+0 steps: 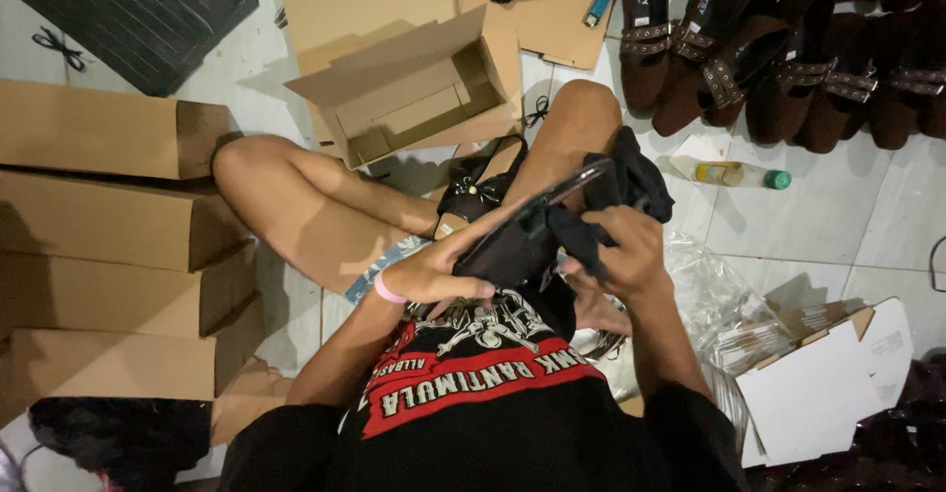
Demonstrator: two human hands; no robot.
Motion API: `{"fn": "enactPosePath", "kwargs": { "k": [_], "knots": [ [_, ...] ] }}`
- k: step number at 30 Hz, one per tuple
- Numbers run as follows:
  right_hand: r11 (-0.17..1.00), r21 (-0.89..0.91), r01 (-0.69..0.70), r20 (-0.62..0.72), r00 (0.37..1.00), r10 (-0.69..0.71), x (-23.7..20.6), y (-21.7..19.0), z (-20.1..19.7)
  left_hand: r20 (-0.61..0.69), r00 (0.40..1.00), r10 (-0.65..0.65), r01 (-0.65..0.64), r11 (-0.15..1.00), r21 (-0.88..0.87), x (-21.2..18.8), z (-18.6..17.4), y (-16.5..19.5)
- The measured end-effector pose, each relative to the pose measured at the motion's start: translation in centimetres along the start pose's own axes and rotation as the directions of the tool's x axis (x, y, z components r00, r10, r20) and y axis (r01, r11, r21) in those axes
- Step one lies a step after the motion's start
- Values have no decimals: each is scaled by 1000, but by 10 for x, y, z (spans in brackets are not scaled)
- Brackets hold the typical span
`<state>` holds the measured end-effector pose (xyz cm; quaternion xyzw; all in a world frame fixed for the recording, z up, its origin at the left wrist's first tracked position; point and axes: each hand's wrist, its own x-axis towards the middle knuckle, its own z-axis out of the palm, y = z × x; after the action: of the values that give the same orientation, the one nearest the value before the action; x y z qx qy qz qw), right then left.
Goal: The person sits on the floor and wipes a pair of black high-heeled shoes with a black cloth. They handle the shoes one at a time, wiping the exterior surfaces and placing them into a cardboard box.
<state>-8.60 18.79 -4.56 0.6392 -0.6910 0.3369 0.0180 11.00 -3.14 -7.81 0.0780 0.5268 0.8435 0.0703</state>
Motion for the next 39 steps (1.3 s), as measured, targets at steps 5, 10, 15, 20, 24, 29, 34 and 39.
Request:
{"fn": "enactPosePath", "kwargs": {
  "k": [5, 10, 15, 20, 24, 29, 34, 39],
  "knots": [
    [988, 42, 146, -99, 985, -141, 0, 6, -2, 22, 994, -111, 113, 973, -201, -1, 3, 6],
    [973, 16, 232, 54, 971, -232, 7, 3, -5, -23, 987, -158, 153, 978, -140, 4, 6, 11],
    [979, -73, 191, 111, 977, -183, 20, 2, -19, -30, 985, -170, 166, 980, -107, 6, 3, 17],
    [964, -137, 226, 148, 967, -206, 34, 2, -23, -32, 979, -202, 194, 967, -164, 6, 5, 12],
    [957, -141, 253, 151, 961, -232, 44, -2, -23, -19, 988, -155, 150, 974, -170, 2, 2, 1],
    [935, -344, 84, 177, 984, -24, 50, 2, -26, -44, 990, -133, 129, 988, -89, 1, -3, -21],
    [982, -178, 64, 253, 967, -18, 41, 8, -10, -209, 961, -181, 84, 911, -404, 9, -1, -30],
    [996, -71, -47, 40, 998, 50, 21, 10, 0, -365, 924, -118, -56, 900, -432, 21, -8, -20]
  ]
}}
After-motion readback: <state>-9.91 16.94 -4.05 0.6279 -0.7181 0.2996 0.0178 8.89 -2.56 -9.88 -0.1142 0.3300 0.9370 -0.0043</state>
